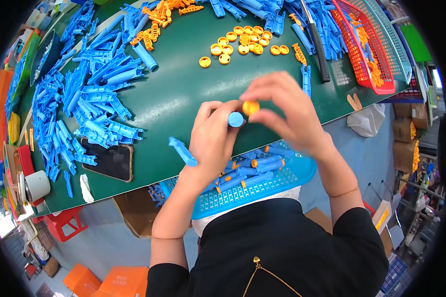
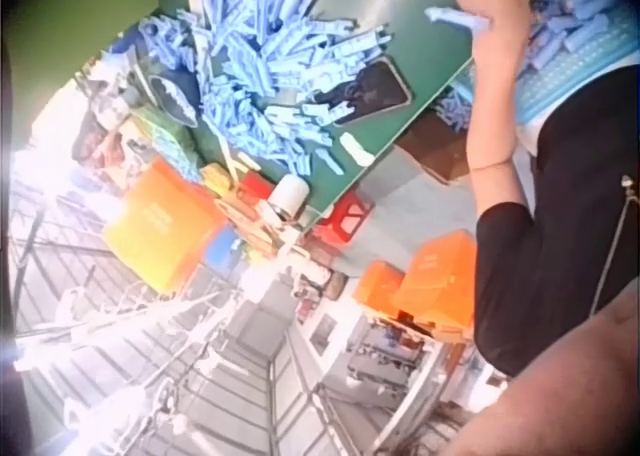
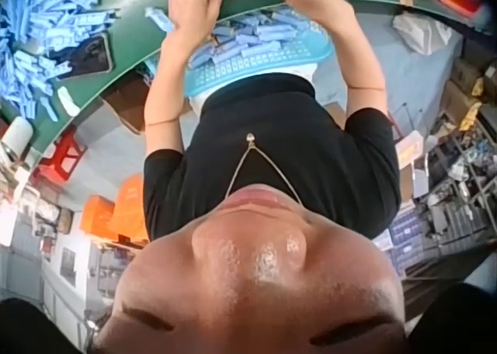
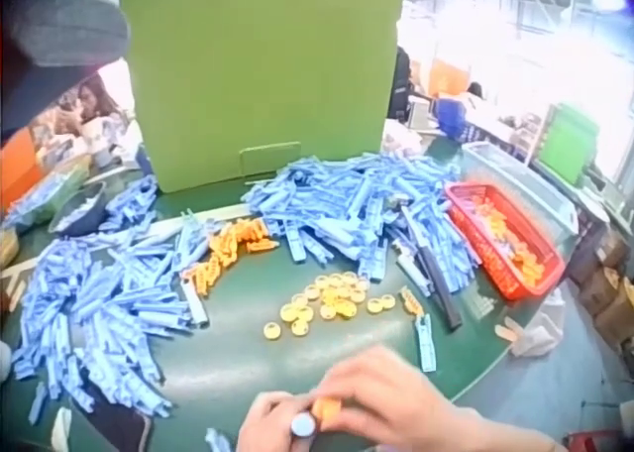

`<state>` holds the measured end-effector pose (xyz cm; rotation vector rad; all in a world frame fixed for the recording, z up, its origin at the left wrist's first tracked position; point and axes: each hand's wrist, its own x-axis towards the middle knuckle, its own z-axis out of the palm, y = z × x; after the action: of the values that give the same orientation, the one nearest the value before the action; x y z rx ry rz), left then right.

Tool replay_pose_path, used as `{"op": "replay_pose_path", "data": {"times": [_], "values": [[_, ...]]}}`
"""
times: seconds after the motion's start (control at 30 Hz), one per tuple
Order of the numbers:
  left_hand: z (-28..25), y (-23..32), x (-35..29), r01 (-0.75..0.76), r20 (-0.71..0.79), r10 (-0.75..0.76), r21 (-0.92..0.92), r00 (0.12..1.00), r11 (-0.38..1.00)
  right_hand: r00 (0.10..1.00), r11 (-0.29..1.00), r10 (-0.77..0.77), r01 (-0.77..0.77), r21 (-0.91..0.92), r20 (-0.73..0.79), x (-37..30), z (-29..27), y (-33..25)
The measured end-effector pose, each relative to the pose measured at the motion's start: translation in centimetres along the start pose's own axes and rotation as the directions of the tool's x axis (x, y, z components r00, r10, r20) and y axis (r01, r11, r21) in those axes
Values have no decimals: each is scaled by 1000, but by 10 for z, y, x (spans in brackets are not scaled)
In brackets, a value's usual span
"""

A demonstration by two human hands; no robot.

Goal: Assembling small blue plastic tubes with yellow cap components at a factory workbench.

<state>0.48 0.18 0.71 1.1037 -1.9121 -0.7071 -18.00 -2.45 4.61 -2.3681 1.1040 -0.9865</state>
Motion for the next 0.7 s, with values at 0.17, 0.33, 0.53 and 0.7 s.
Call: {"op": "replay_pose_path", "data": {"times": [0.17, 0.33, 0.53, 0.7], "values": [[-3, 2, 4, 25, 65, -23, -41, 998, 999, 998, 998, -49, 48, 43, 42, 3, 6, -16], [-4, -3, 7, -15, 139, 21, -38, 990, 999, 996, 999, -44, 46, -22, 74, 3, -1, -22], [-5, -8, 8, -85, 166, 87, -16, 982, 996, 986, 989, -67, 85, -118, 153, 8, -9, -27], [-5, -5, 0, 241, 197, -171, -426, 965, 872, 979, 984, -87, 113, -135, 186, 11, -5, -23]]}}
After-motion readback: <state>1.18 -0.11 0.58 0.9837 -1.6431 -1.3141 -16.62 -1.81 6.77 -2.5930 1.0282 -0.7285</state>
